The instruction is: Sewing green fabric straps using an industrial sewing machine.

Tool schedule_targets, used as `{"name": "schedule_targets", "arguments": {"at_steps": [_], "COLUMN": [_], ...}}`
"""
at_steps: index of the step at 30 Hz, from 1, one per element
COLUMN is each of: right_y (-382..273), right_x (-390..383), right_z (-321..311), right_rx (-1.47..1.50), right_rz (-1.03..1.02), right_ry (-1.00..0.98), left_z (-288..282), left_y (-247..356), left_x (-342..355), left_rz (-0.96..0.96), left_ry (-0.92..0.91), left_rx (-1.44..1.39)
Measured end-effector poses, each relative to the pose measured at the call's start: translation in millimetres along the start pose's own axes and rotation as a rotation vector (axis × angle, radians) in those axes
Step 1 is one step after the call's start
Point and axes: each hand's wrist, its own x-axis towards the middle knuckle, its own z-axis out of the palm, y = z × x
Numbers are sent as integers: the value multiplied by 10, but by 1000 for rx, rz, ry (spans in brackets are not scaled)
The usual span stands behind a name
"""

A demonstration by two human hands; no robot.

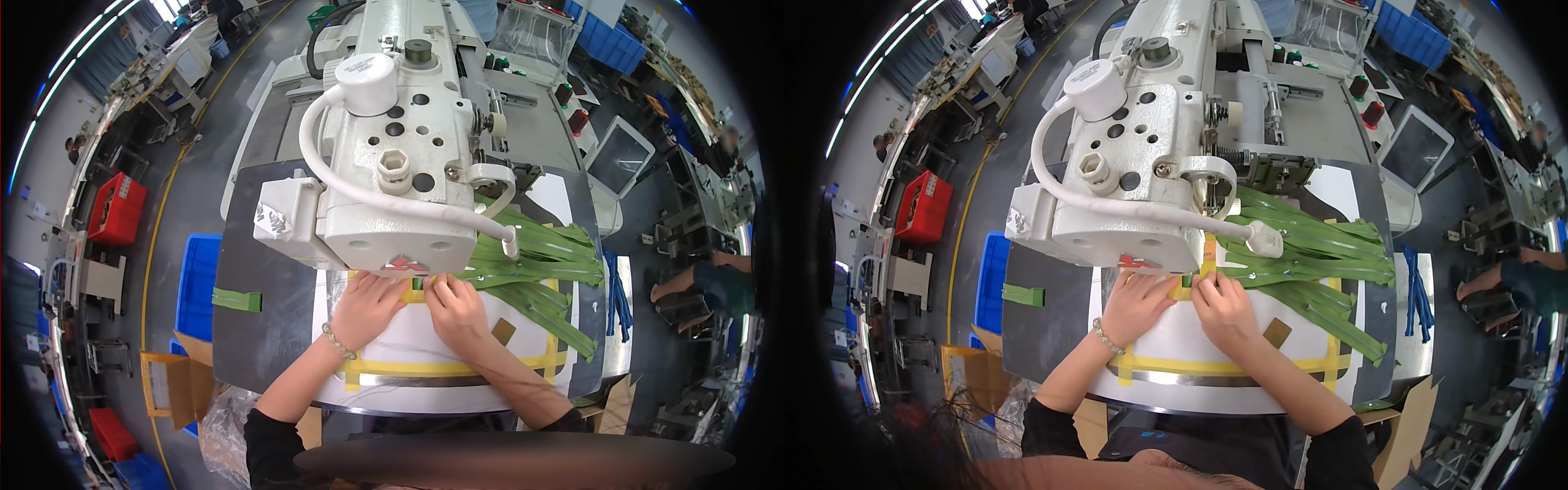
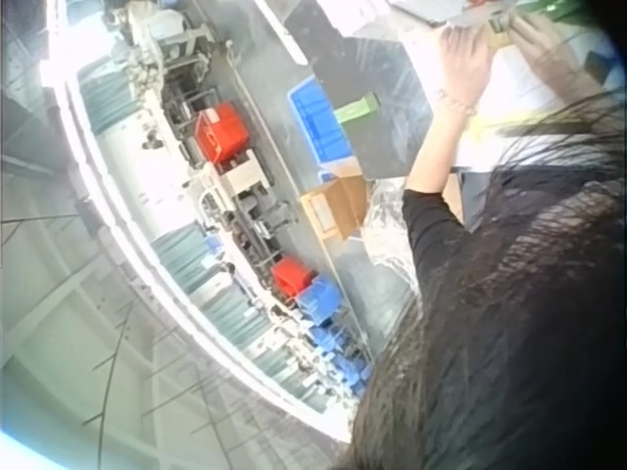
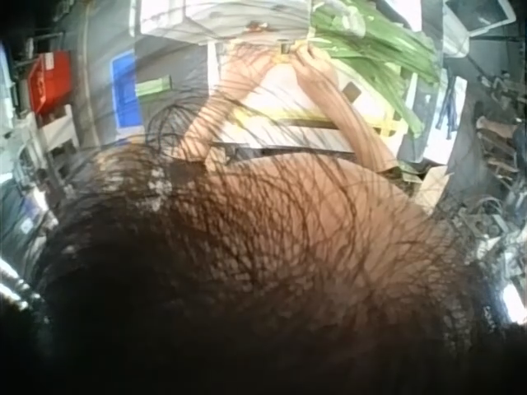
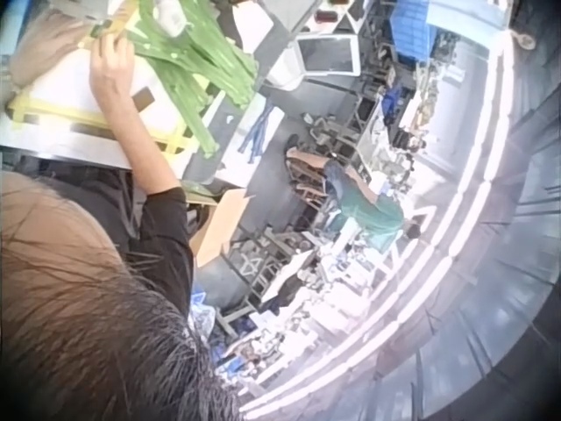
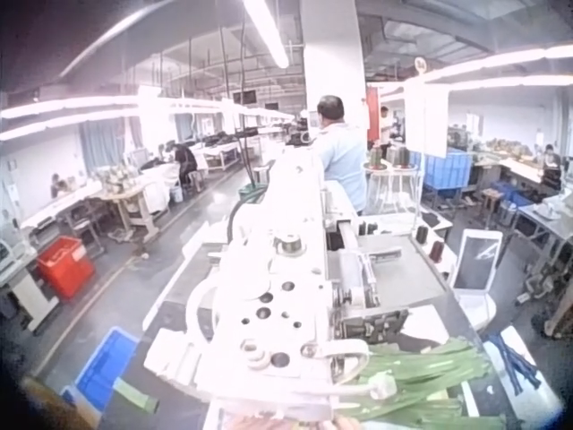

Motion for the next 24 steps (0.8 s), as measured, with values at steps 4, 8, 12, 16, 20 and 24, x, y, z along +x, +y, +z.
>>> {"name": "schedule_targets", "arguments": {"at_steps": [4, 8, 12, 16, 20, 24], "right_y": [17, 50, 67, 108, 127, 115], "right_x": [24, -7, -39, -42, -24, -36], "right_z": [-20, 16, -6, -69, -64, -44], "right_rx": [-1, -15, 41, 105, 98, 114], "right_rz": [-14, -11, -22, -39, -76, -52], "right_ry": [8, -20, -45, -80, -87, -83], "left_z": [39, 93, 97, 48, 47, 71], "left_y": [99, 157, 187, 194, 172, 216], "left_x": [-35, -25, -47, -17, -35, -9], "left_rz": [-75, -106, -96, -71, -62, -90], "left_ry": [-42, -63, -40, -88, -94, -87], "left_rx": [147, 225, 290, 307, 292, 296]}}
